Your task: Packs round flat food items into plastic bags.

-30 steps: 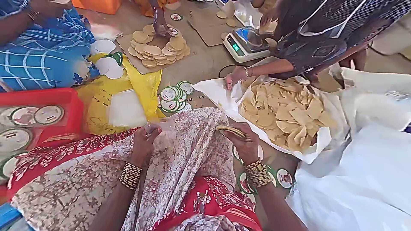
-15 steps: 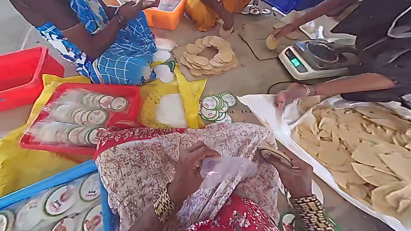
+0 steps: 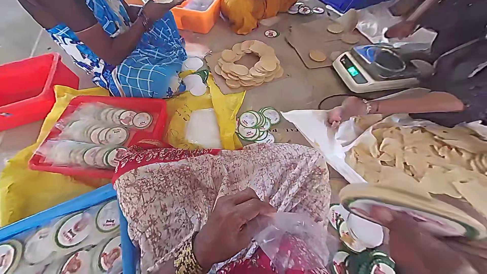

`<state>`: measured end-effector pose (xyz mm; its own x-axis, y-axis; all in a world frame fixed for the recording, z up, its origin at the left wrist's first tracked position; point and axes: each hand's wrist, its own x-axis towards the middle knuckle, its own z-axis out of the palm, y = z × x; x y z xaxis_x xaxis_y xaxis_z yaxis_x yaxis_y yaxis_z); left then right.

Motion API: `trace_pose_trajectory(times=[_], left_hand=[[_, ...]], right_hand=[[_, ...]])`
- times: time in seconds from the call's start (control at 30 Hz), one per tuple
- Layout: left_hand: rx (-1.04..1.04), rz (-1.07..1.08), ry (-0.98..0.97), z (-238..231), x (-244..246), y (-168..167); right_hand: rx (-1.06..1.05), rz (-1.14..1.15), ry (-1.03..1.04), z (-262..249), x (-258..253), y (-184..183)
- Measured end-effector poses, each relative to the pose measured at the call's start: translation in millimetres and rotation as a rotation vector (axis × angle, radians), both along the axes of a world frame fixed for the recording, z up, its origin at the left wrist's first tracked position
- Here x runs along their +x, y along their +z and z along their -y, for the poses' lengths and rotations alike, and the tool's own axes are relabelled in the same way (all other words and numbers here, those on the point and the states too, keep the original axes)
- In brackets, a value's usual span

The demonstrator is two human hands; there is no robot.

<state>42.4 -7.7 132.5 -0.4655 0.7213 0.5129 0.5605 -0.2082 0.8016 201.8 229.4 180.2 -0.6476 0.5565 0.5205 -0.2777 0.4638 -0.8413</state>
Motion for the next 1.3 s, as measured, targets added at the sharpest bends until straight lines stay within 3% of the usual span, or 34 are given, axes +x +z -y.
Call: trace_pose_trajectory(times=[0.13,0.23,0.3,0.43,0.5,0.6,0.67,0.83,0.93,1.13,1.3], left_hand=[[-0.029,0.092,-0.035,-3,4,-7],[-0.022,0.160,0.008,-3,4,-15],[-0.027,0.194,0.045,-1,3,-23],[-0.059,0.237,0.074,4,2,-37],[-0.064,0.290,0.083,3,2,-43],[0.002,0.382,0.031,-5,1,-50],[0.085,0.433,-0.074,-19,-1,-51],[0.141,0.470,-0.206,-56,-1,-43],[0.073,0.487,-0.142,-61,1,-39],[0.049,0.504,-0.245,-58,-5,-48],[0.059,0.594,-0.153,-58,3,-42]], right_hand=[[0.005,-0.055,0.231,12,0,16],[0.050,-0.113,0.221,9,-16,4],[0.027,-0.064,0.157,0,-23,-20],[-0.164,0.170,-0.081,-15,-10,-106],[-0.285,0.256,-0.230,-14,-5,-124],[-0.404,0.222,-0.249,-7,-4,-112],[-0.403,0.188,-0.145,-1,-6,-97],[-0.181,0.217,0.182,14,-10,-78],[-0.155,0.229,0.188,21,-9,-83],[-0.210,0.262,0.229,28,-7,-82],[-0.229,0.307,0.204,30,-9,-83]])
